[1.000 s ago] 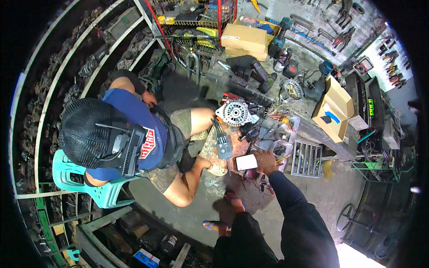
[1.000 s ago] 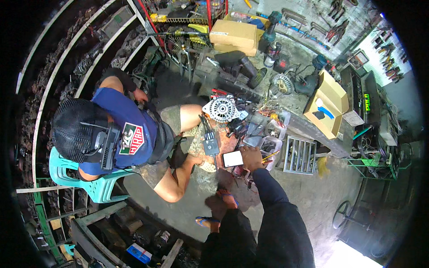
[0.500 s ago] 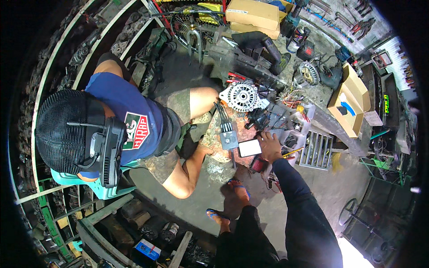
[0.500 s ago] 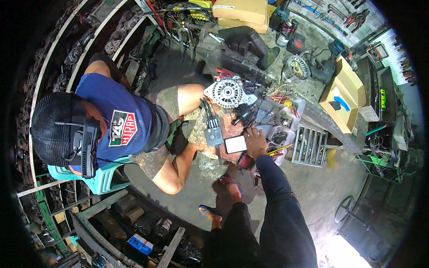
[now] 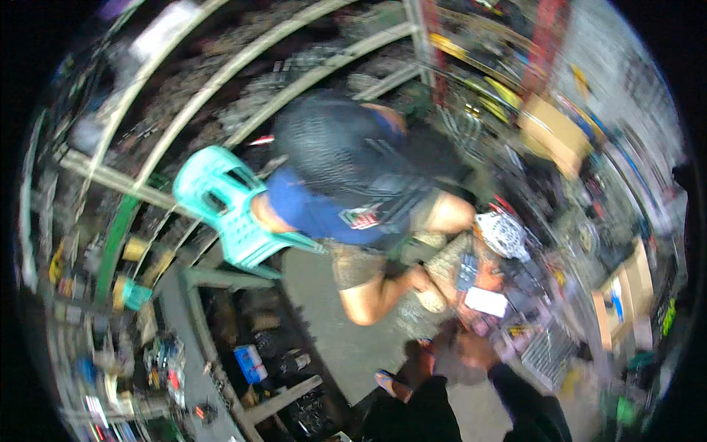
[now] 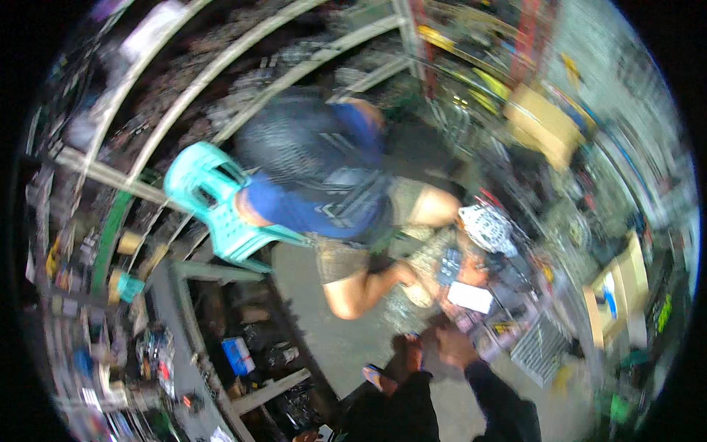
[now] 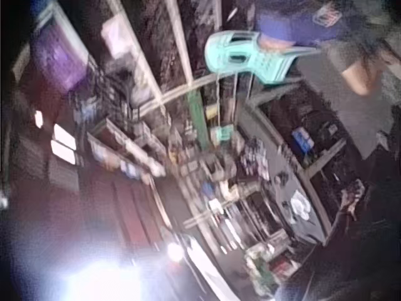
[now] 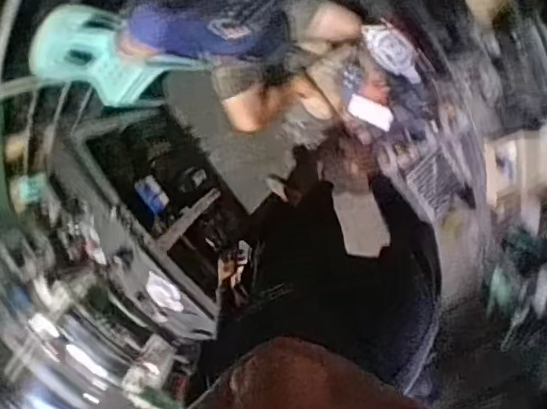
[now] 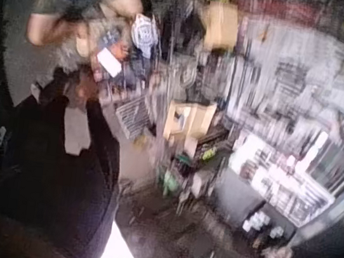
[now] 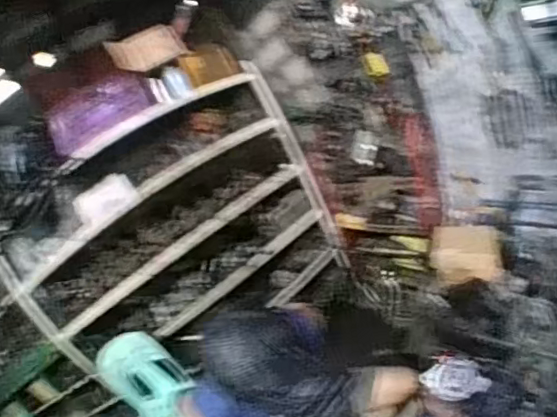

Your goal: The person handles a small metal rod and a cylindrical component, repeatedly inserting and removing the rod from the cylinder. They also open a plastic container of small hardware parts and pick out a few items.

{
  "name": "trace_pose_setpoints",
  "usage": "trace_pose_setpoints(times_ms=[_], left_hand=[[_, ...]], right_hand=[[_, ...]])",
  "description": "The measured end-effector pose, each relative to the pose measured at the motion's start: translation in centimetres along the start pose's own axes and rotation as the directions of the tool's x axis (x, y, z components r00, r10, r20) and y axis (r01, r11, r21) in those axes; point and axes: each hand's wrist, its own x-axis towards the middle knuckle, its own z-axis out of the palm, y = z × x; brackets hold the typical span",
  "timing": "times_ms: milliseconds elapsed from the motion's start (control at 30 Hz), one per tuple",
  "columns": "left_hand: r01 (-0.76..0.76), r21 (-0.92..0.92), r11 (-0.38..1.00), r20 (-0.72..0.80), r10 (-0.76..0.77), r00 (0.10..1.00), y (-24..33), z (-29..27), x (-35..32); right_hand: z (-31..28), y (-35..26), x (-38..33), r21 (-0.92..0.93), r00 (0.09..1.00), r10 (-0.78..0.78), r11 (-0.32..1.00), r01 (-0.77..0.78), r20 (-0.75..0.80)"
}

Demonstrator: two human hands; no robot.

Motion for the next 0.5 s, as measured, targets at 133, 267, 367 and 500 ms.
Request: trace_pose_setpoints(times_ms=[133,267,367,500], left_hand=[[-0.149,-0.359,0.921,-0.229,0.068,0.971,-12.3,0.1,-7.4],[-0.181,-0.481,0.858,-0.343,0.006,0.939,-12.0,0.4,-11.9],[-0.100,-0.103,0.990,-0.556,0.026,0.831,-13.2,-0.1,-18.9],[-0.204,-0.149,0.968,-0.797,0.005,0.604,-9.5,-2.9,-36.0]], right_hand=[[6.3,-9.0,-0.1,0.390,0.824,-0.396,0.890,0.236,0.406],[7.2,-17.7,2.0,0.099,0.677,-0.354,0.917,0.385,0.646],[6.6,-23.9,1.8,0.063,0.645,-0.579,0.766,0.640,0.498],[2.0,-34.0,0.6,-0.152,0.508,-0.616,0.536,0.831,0.602]])
